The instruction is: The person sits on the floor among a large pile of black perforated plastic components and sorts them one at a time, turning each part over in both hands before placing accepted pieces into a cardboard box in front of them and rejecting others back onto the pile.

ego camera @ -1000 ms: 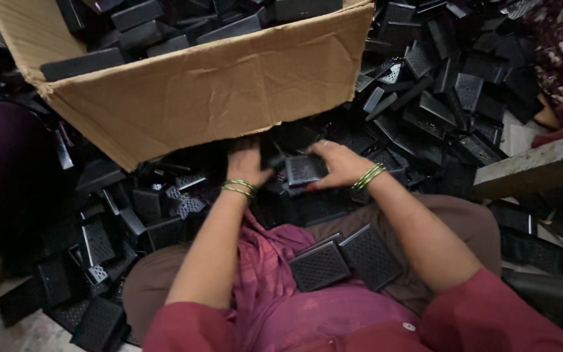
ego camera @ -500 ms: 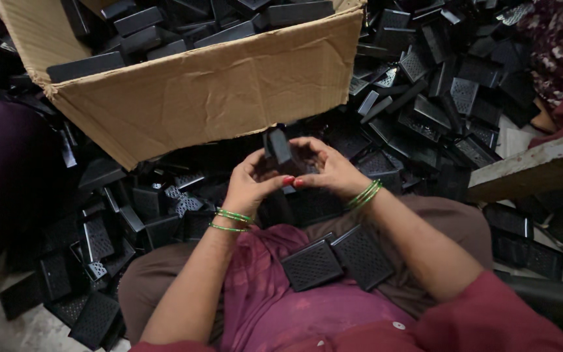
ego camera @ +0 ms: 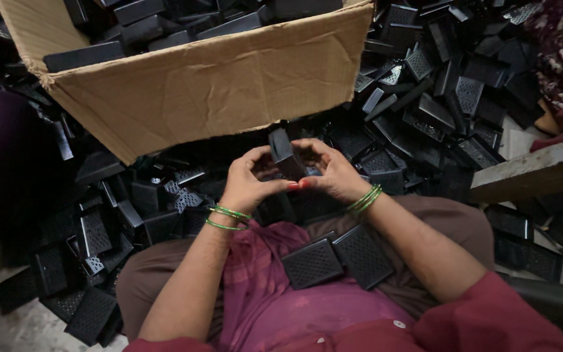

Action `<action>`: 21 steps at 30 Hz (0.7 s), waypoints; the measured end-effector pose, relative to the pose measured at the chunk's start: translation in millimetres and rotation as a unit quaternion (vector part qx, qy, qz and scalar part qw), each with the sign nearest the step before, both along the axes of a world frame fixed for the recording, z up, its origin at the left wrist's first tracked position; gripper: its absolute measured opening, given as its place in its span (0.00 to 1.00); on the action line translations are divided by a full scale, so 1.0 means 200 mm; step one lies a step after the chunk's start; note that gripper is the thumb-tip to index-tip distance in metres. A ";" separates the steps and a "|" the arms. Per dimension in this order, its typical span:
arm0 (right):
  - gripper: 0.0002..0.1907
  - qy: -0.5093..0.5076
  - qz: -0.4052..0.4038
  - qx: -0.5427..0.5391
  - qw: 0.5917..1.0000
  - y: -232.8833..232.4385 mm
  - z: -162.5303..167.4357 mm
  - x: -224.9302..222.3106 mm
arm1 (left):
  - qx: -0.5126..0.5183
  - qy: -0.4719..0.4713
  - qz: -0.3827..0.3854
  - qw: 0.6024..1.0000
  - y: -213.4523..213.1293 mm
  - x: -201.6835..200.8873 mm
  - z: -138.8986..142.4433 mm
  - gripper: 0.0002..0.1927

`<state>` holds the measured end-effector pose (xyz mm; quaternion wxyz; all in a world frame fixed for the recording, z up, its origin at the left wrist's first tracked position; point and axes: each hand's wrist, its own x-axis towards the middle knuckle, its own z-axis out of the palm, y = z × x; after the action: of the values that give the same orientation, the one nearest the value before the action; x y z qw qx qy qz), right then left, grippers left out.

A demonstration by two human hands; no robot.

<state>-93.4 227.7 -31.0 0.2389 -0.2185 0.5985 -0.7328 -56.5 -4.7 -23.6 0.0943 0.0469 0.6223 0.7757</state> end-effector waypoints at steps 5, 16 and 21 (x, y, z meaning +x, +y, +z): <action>0.39 0.208 0.012 0.110 0.972 -0.01 0.02 0.03 | -0.050 -0.039 0.051 0.997 0.03 -0.02 0.02 0.30; 0.20 0.145 0.070 0.348 0.923 -0.01 0.12 0.04 | -0.426 0.289 0.227 0.827 0.00 0.04 0.17 0.19; 0.20 0.056 0.101 0.278 0.954 -0.04 0.16 0.07 | -0.441 0.263 0.252 0.820 0.01 0.03 0.12 0.27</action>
<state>-79.6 220.4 1.3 0.3284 -0.2435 0.7660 -0.4960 -50.5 -2.7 -0.4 -0.2609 0.0439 0.8891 0.3734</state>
